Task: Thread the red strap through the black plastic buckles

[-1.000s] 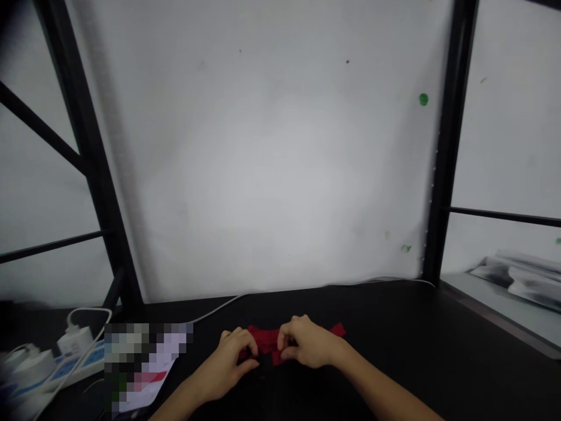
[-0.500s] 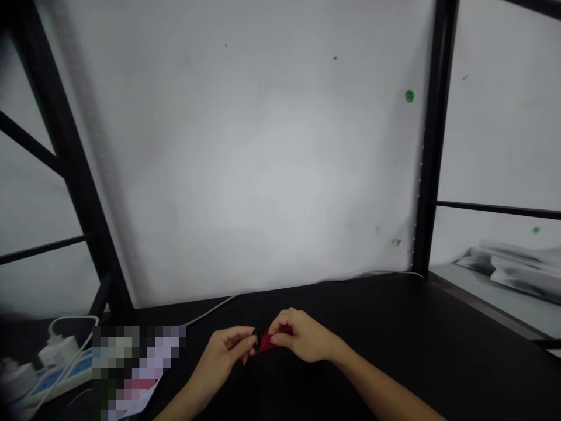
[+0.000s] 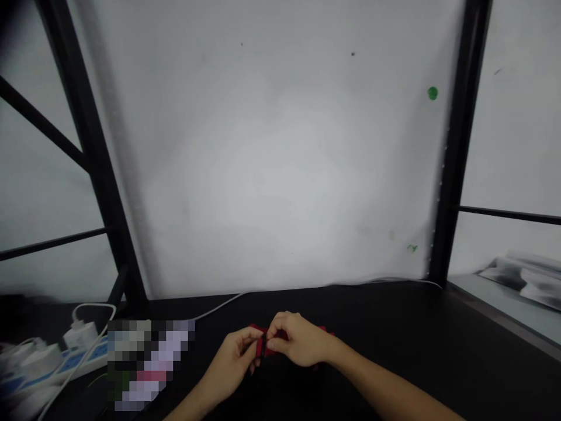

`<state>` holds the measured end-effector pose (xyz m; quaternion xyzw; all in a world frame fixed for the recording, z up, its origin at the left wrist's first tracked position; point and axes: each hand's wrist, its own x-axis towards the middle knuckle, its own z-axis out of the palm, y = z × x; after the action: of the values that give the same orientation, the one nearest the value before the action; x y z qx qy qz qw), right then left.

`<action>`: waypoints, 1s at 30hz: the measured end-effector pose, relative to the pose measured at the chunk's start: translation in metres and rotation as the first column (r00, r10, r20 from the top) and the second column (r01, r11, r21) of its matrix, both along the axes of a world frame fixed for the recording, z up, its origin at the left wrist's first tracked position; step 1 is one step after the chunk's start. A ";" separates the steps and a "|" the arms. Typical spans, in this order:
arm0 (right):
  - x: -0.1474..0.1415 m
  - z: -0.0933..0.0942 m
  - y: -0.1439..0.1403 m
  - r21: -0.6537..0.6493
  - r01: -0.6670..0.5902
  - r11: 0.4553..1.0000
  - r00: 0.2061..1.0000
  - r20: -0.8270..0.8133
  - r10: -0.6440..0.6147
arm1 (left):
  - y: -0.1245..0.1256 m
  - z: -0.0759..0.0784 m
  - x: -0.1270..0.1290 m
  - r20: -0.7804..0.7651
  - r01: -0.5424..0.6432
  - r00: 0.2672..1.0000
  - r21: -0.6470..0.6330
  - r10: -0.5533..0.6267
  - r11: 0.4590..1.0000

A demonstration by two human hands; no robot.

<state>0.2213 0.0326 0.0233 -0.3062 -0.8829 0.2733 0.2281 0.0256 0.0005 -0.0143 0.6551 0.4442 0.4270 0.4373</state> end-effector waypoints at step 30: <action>-0.003 0.001 -0.023 0.104 0.100 0.989 0.995 -0.014 -0.099 | -0.008 0.009 0.000 0.082 -0.122 0.990 0.096 0.114 0.988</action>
<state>0.2182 0.0096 0.0246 -0.3364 -0.8786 0.2163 0.2611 0.0259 -0.0072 -0.0057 0.6322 0.4432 0.4985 0.3942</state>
